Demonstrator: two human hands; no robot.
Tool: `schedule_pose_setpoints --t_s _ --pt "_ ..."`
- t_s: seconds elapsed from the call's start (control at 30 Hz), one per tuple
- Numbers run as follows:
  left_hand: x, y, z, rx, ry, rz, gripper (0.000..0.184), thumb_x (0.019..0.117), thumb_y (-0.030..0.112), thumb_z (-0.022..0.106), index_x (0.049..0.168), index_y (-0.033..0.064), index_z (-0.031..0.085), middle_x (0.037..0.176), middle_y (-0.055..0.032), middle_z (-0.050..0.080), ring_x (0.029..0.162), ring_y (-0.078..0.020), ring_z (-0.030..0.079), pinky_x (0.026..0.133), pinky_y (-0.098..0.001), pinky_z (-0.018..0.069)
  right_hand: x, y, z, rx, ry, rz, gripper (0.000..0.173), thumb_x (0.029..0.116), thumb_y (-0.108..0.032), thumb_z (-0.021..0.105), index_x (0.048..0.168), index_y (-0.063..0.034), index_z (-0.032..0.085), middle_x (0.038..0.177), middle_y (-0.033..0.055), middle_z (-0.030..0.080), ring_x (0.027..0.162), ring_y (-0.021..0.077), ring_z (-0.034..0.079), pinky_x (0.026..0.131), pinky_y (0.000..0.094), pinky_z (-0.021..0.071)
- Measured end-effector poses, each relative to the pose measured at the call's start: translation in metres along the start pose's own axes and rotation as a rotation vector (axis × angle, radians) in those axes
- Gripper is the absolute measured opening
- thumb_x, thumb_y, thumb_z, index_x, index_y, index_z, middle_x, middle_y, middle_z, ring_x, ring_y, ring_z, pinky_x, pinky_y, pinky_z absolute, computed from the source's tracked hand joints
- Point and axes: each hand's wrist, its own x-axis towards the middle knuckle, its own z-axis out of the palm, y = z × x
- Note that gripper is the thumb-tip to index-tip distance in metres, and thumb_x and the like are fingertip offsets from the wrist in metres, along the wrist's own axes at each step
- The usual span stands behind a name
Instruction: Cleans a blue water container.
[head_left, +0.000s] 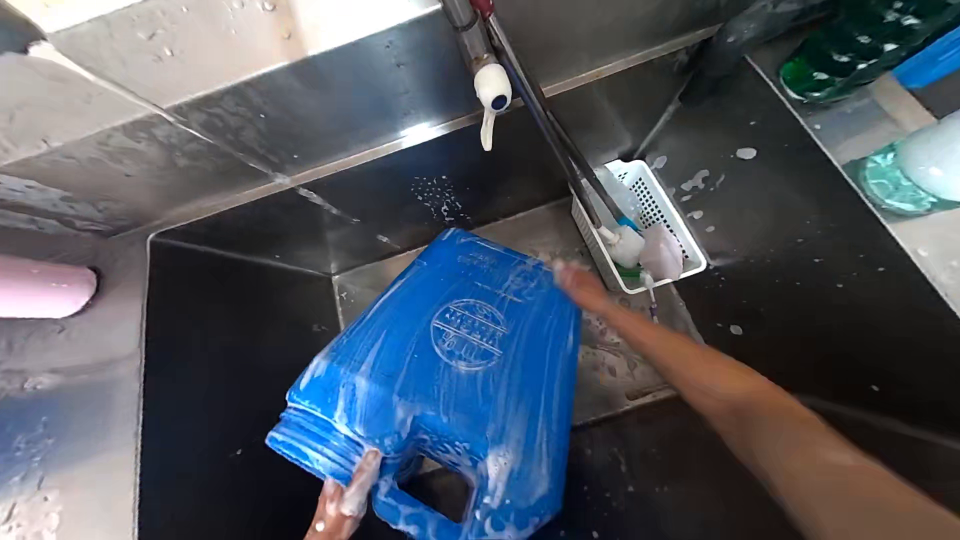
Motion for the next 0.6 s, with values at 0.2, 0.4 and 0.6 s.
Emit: schedule_pose_setpoints --t_s 0.2,0.4,0.6 --pt "-0.002 0.03 0.002 -0.302 0.219 0.021 0.024 0.1 0.003 0.038 0.103 0.0117 0.06 0.081 0.0149 0.074 0.075 0.0067 0.069 0.073 -0.0155 0.0586 0.015 -0.046 -0.089 0.174 0.212 0.199 0.047 0.1131 -0.026 0.037 0.133 0.0118 0.057 0.133 0.0323 0.059 0.125 0.0406 0.057 0.109 0.0538 0.0413" --pt "0.031 0.038 0.041 -0.088 0.378 -0.26 0.03 0.1045 0.009 0.034 0.122 -0.0091 0.05 0.102 -0.0081 0.059 0.088 -0.0045 0.059 0.081 -0.0259 0.0528 -0.113 -0.239 0.05 -0.405 0.294 -0.653 0.03 0.0952 -0.02 0.065 0.119 -0.0037 0.075 0.125 0.0166 0.071 0.126 0.0361 0.062 0.108 0.0581 0.0438" --pt "0.045 -0.023 -0.001 -0.284 0.379 -0.315 0.027 0.1066 0.005 0.03 0.129 -0.0022 0.042 0.101 -0.0018 0.057 0.087 -0.0002 0.058 0.077 -0.0211 0.0522 -0.052 -0.167 -0.03 -0.382 0.275 -0.353 0.04 0.1047 -0.018 0.053 0.138 0.0026 0.061 0.142 0.025 0.059 0.136 0.0402 0.053 0.113 0.0629 0.0364"
